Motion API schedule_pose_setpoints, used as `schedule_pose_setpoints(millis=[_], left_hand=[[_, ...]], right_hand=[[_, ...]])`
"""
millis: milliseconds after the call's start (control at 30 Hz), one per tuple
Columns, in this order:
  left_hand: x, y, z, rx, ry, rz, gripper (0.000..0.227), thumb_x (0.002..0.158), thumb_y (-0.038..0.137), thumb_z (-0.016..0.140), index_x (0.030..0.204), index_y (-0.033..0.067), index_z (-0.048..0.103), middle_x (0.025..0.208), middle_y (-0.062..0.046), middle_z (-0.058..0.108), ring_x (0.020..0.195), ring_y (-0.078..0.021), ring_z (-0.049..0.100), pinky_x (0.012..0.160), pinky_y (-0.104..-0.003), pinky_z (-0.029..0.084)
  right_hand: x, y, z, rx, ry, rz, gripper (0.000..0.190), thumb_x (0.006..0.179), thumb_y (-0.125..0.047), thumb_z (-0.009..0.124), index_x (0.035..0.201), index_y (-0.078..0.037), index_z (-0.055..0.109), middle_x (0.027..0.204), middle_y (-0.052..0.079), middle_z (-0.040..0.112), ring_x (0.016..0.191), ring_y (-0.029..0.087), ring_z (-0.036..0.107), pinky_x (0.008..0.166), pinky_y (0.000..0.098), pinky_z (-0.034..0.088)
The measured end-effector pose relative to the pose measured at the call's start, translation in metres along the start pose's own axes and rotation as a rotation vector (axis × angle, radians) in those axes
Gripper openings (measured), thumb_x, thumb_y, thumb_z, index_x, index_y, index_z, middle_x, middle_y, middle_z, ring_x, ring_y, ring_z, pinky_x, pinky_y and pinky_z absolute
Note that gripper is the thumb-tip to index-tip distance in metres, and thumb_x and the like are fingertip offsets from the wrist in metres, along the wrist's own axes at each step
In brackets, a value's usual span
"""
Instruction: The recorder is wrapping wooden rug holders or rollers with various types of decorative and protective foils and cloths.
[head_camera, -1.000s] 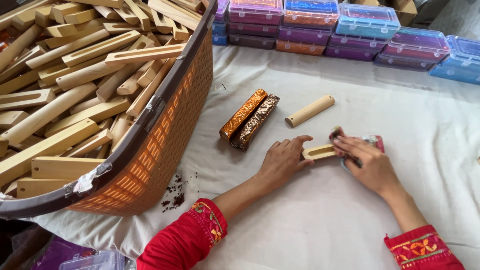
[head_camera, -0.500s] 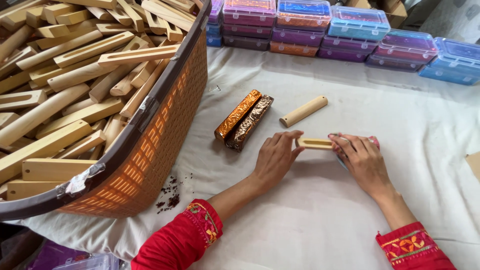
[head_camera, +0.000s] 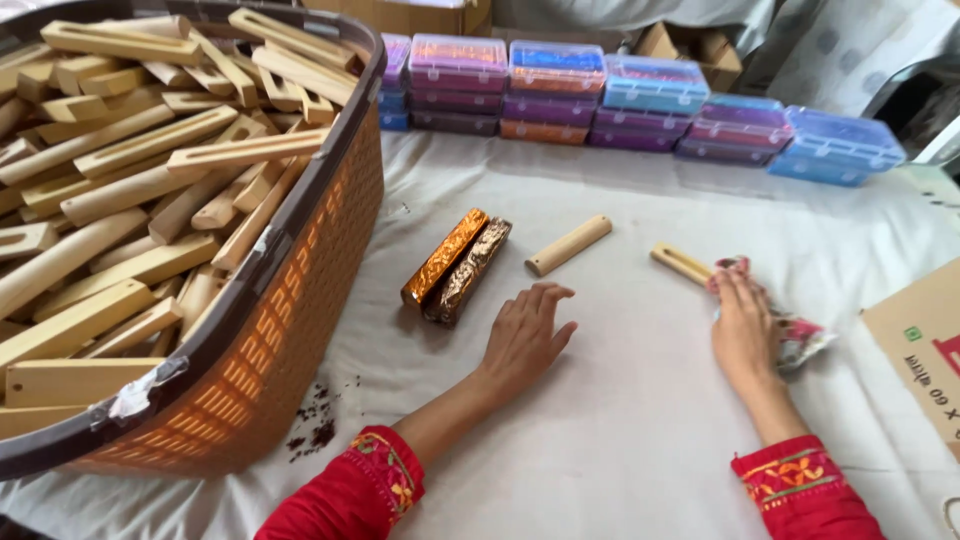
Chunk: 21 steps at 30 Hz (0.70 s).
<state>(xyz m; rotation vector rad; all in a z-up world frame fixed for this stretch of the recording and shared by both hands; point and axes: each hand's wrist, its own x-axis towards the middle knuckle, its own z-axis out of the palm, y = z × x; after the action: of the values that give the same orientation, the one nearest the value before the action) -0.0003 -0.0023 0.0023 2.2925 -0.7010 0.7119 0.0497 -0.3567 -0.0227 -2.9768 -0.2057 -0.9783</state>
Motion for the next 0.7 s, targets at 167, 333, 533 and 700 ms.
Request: schedule_pose_setpoints(millis=[167,333,533,700], left_hand=[[0.003,0.001,-0.005,0.022,-0.041,-0.034,0.041,0.093,0.026,0.072,0.127,0.0109,0.054,0.116,-0.008,0.061,0.106,-0.0249,0.06,0.086,-0.041,0.046],[0.003,0.0,-0.005,0.044,-0.058,-0.064,0.038,0.092,0.027,0.071,0.126,0.0127,0.06,0.118,-0.007,0.063,0.114,-0.0256,0.059,0.091,-0.042,0.046],[0.017,-0.01,0.0,0.131,-0.103,-0.059,0.042,0.089,0.024,0.07,0.129,0.0109,0.064,0.137,-0.013,0.058,0.122,-0.0303,0.053,0.095,-0.046,0.045],[0.045,-0.059,0.058,0.305,-0.03,-0.023,0.044,0.088,0.018,0.067,0.131,0.01,0.062,0.143,-0.019,0.054,0.123,-0.0337,0.055,0.092,-0.047,0.048]], right_hand=[[0.014,-0.071,-0.044,0.215,0.124,-0.049,0.059,0.09,0.013,0.048,0.147,-0.003,0.054,0.145,0.019,0.061,0.135,0.035,0.057,0.113,0.0463,0.047],[0.009,-0.108,-0.042,0.601,-0.202,-0.211,0.044,0.093,0.0,0.053,0.134,-0.013,0.063,0.139,0.006,0.067,0.13,0.024,0.063,0.116,0.0381,0.047],[0.013,-0.107,-0.064,0.565,-0.304,-0.348,0.042,0.093,-0.024,0.065,0.133,-0.014,0.066,0.145,0.009,0.059,0.136,0.031,0.05,0.118,0.0526,0.027],[0.009,-0.098,-0.044,0.58,-0.253,-0.351,0.039,0.098,-0.022,0.061,0.135,-0.013,0.066,0.144,0.008,0.061,0.134,0.031,0.053,0.117,0.0494,0.033]])
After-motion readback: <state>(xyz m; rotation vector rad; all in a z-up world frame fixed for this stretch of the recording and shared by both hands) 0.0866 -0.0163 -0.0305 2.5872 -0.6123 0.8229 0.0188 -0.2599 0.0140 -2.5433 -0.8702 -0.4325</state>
